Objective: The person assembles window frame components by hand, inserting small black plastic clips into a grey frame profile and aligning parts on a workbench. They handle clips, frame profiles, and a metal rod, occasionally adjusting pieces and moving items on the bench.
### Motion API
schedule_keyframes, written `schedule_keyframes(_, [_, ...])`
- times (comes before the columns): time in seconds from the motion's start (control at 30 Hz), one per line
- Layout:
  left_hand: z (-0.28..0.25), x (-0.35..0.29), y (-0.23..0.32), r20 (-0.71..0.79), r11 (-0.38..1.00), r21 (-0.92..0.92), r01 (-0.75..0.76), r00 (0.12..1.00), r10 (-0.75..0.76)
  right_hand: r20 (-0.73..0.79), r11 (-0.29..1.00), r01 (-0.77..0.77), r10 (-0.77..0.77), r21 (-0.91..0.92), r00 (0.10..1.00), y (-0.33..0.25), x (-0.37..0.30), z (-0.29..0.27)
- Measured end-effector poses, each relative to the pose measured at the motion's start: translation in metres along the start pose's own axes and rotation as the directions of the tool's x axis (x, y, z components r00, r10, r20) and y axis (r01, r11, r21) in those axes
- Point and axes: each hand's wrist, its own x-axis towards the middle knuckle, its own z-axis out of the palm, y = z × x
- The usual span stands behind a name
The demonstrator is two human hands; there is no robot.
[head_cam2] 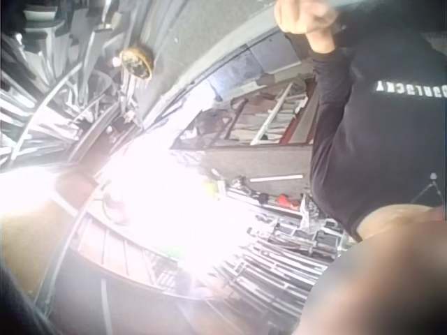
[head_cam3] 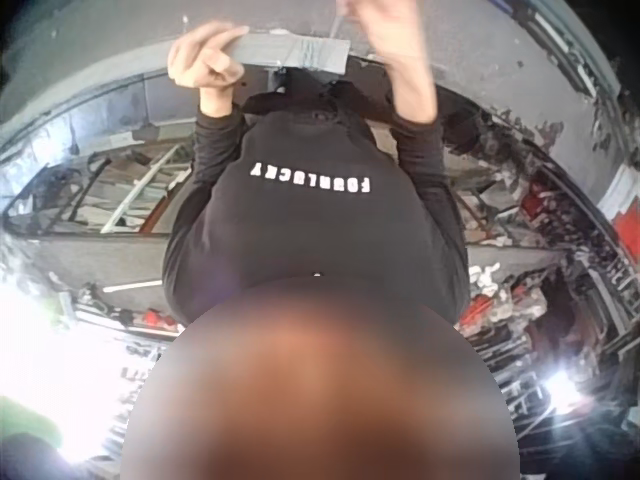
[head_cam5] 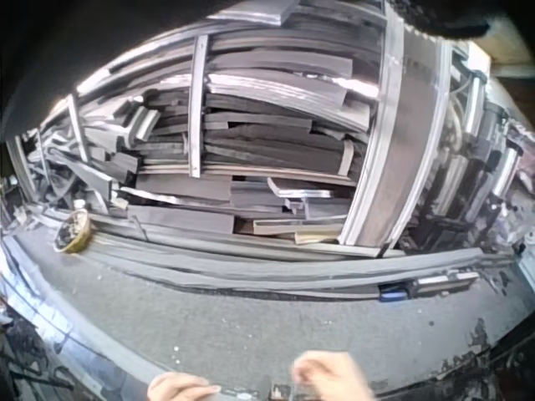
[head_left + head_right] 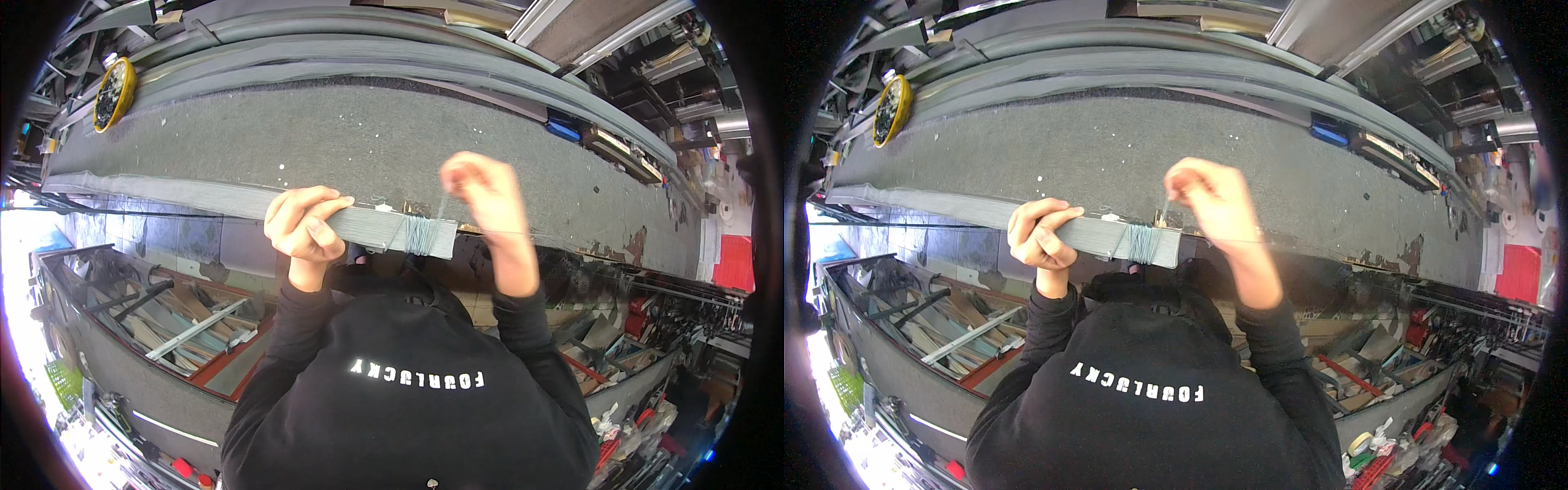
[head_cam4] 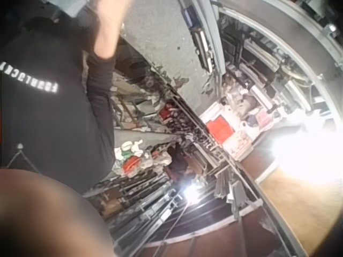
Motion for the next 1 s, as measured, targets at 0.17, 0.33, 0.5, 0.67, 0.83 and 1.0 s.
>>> schedule_keyframes(0.17, [0.002,-0.006,-0.001,0.043,0.998,0.012,0.056,0.998,-0.056,0.774,0.96,0.015,0.217,-0.28,0.595,0.011,-0.045,0.027])
schedule_keyframes(0.33, [0.003,-0.01,0.0,0.044,0.999,0.015,0.029,0.999,-0.029,0.373,0.946,0.142,-0.024,-0.29,0.928,-0.034,-0.019,-0.009])
schedule_keyframes(0.5, [0.004,-0.009,-0.004,0.0,1.0,0.015,0.011,1.0,-0.011,0.476,0.94,-0.321,0.337,-0.119,0.812,0.049,-0.015,0.019])
schedule_keyframes(0.67, [0.005,-0.009,-0.002,0.04,0.998,0.028,0.055,0.998,-0.056,0.681,0.972,0.176,-0.023,-0.157,0.732,-0.013,-0.037,-0.002])
schedule_keyframes(0.83, [0.004,-0.004,-0.001,-0.017,1.0,0.012,0.009,1.0,-0.009,0.134,0.993,-0.051,0.036,0.11,0.99,0.025,0.0,-0.001])
schedule_keyframes(1.0, [0.008,-0.001,-0.004,-0.028,0.999,0.026,0.037,0.999,-0.036,0.765,0.996,-0.015,0.078,-0.089,0.64,0.014,-0.037,0.019])
